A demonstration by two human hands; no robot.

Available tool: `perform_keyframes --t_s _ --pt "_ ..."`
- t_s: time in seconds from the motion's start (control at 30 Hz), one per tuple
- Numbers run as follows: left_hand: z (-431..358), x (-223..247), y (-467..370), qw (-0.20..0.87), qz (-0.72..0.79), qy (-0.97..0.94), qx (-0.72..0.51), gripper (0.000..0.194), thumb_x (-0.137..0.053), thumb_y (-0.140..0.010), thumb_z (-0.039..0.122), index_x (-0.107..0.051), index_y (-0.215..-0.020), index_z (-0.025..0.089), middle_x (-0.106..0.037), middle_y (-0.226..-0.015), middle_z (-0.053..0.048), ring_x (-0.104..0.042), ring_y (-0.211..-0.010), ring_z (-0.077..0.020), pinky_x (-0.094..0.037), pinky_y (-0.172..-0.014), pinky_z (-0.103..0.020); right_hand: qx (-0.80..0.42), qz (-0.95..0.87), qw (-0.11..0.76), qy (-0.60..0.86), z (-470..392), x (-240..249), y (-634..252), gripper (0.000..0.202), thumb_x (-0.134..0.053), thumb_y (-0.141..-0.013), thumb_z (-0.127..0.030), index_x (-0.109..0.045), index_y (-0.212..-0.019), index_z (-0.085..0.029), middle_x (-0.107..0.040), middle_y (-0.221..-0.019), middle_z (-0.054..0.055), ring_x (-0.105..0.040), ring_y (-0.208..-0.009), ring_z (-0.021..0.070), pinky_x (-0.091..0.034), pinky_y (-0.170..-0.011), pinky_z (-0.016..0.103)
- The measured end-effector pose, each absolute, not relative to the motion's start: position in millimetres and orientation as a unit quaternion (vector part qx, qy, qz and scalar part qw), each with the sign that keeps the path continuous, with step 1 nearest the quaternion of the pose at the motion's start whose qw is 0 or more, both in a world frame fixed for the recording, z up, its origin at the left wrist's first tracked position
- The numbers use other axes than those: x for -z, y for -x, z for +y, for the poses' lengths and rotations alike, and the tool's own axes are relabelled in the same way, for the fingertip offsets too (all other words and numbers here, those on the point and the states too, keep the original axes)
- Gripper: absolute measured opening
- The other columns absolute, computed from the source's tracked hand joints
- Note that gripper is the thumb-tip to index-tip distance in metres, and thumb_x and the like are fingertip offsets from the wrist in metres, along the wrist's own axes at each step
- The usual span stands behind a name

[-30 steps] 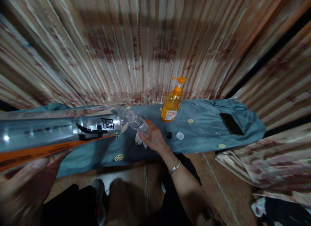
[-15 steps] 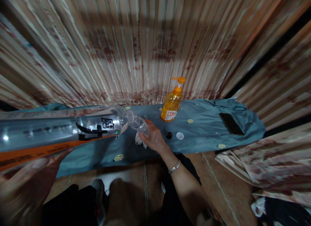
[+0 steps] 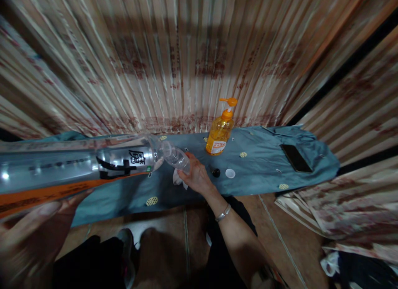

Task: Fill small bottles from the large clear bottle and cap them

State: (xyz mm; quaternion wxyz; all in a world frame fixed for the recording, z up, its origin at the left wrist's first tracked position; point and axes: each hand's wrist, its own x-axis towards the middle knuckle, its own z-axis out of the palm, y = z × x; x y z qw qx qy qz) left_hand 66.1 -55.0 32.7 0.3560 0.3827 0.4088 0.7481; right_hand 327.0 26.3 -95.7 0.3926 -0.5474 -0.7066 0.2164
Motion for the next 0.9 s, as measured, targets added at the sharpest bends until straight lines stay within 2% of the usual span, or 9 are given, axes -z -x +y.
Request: perform_keyframes --t_s 0.17,0.3,0.43,0.5,0.67,0.9 --pt "-55.4 -31.3 -62.5 0.355 0.409 -0.367 -0.756 0.036 -0.095 -0.05 0.018 -0.074 -0.078 0.027 -0.069 -0.068 0.01 -0.07 -0.069 -0.0117 -0.071 -0.075 -0.033 -0.213 -0.709 0.396 0.543 26.3 96.5 -327.4 0.059 -0.069 -0.081 -0.036 -0.051 -0.135 -0.022 -0.07 -0.126 0.011 -0.069 -0.116 0.0307 -0.056 -0.1 0.046" --pt "-55.1 -30.8 -61.6 0.351 0.411 -0.382 -0.75 0.035 -0.095 -0.05 0.019 -0.072 -0.075 0.027 -0.068 -0.068 0.009 -0.072 -0.07 -0.0142 -0.071 -0.075 -0.037 -0.21 -0.711 0.396 0.542 26.4 96.4 -327.5 0.058 -0.068 -0.082 -0.036 -0.05 -0.135 -0.021 -0.07 -0.125 0.012 -0.07 -0.115 0.0304 -0.056 -0.1 0.047" --pt "-53.0 -29.5 -60.9 0.359 0.404 -0.375 -0.753 0.031 -0.095 -0.05 0.018 -0.068 -0.064 0.027 -0.063 -0.059 0.01 -0.067 -0.062 -0.01 -0.07 -0.075 -0.033 -0.205 -0.708 0.394 0.549 26.1 96.0 -327.2 0.058 -0.068 -0.082 -0.037 -0.051 -0.135 -0.022 -0.071 -0.122 0.011 -0.07 -0.113 0.0303 -0.057 -0.098 0.046" --pt "-52.7 -29.3 -60.8 0.363 0.404 -0.362 -0.758 0.032 -0.095 -0.05 0.017 -0.069 -0.067 0.028 -0.064 -0.058 0.01 -0.065 -0.059 -0.0089 -0.07 -0.076 -0.032 -0.204 -0.708 0.391 0.551 25.9 96.0 -327.3 0.058 -0.069 -0.081 -0.037 -0.051 -0.135 -0.021 -0.07 -0.124 0.011 -0.07 -0.114 0.0307 -0.057 -0.098 0.046" --pt "-54.6 -32.8 -64.4 0.345 0.421 -0.382 -0.747 0.036 -0.095 -0.052 0.023 -0.073 -0.079 0.029 -0.07 -0.068 0.008 -0.071 -0.067 -0.0145 -0.071 -0.075 -0.036 -0.207 -0.708 0.393 0.549 26.0 96.1 -327.4 0.058 -0.069 -0.081 -0.036 -0.05 -0.134 -0.021 -0.07 -0.124 0.012 -0.07 -0.114 0.0302 -0.057 -0.099 0.046" --pt "-53.9 -32.2 -64.3 0.339 0.43 -0.378 -0.747 0.033 -0.095 -0.05 0.024 -0.074 -0.075 0.028 -0.075 -0.071 0.007 -0.076 -0.083 -0.0226 -0.071 -0.077 -0.039 -0.214 -0.71 0.389 0.547 26.5 95.6 -327.4 0.058 -0.068 -0.082 -0.036 -0.05 -0.135 -0.02 -0.07 -0.125 0.012 -0.07 -0.115 0.0296 -0.057 -0.1 0.045"
